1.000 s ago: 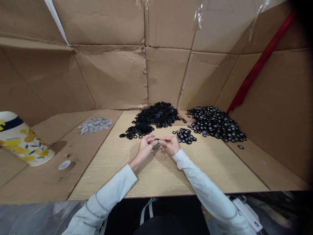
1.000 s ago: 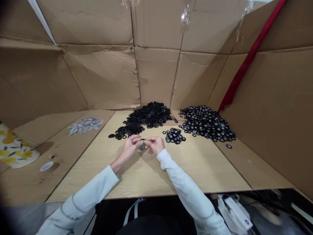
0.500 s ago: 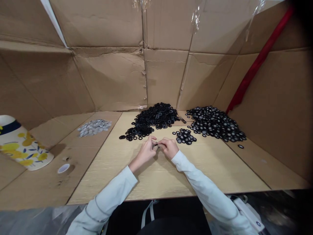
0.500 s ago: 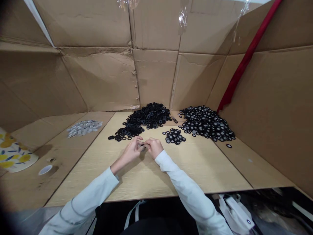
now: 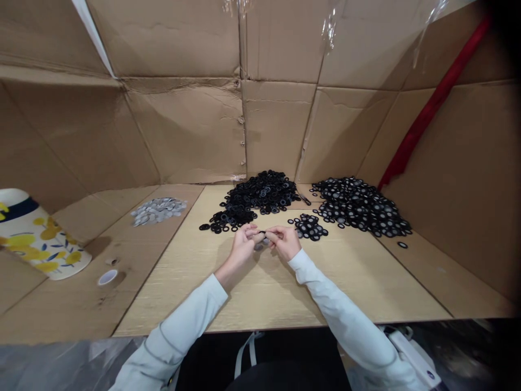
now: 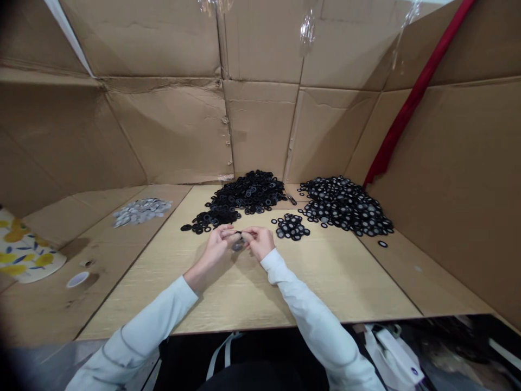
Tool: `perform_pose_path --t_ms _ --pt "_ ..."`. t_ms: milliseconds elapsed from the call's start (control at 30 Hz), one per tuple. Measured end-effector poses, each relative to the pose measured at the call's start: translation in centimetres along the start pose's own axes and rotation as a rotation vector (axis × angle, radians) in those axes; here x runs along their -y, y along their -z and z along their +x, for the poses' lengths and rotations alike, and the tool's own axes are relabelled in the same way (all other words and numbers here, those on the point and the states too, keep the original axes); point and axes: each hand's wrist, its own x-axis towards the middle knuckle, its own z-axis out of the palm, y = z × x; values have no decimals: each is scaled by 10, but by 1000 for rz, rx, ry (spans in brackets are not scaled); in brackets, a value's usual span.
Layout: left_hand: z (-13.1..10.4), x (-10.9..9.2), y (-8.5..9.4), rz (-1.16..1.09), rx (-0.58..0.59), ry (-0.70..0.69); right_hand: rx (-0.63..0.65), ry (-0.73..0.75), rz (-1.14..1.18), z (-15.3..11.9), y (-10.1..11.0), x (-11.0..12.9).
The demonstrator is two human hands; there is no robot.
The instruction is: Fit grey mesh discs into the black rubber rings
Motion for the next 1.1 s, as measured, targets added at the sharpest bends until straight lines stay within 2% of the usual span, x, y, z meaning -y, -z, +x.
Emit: perform_pose_path --t_ms 100,300,467,667,833,1000,1100 --pt "-1 -1 -6 -128 -64 113 -74 -57 125 -1 -7 -3" --pt "1 12 -9 -357 9 205 -171 -98 272 -7 -21 -6" --pt "1 15 -9 -388 26 233 -204 -104 282 -11 -25 -7" --pt "-3 -3 -8 -145 -28 72 -207 -51 174 -10 -21 -8" --pt "-1 -11 -2 85 76 -54 -171 46 21 -8 -14 -10" --pt "4 -10 8 361 170 -254 -141 273 -380 -9 -7 -9" --pt "2 -12 12 557 244 -347 -68 396 -637 -10 -5 -6"
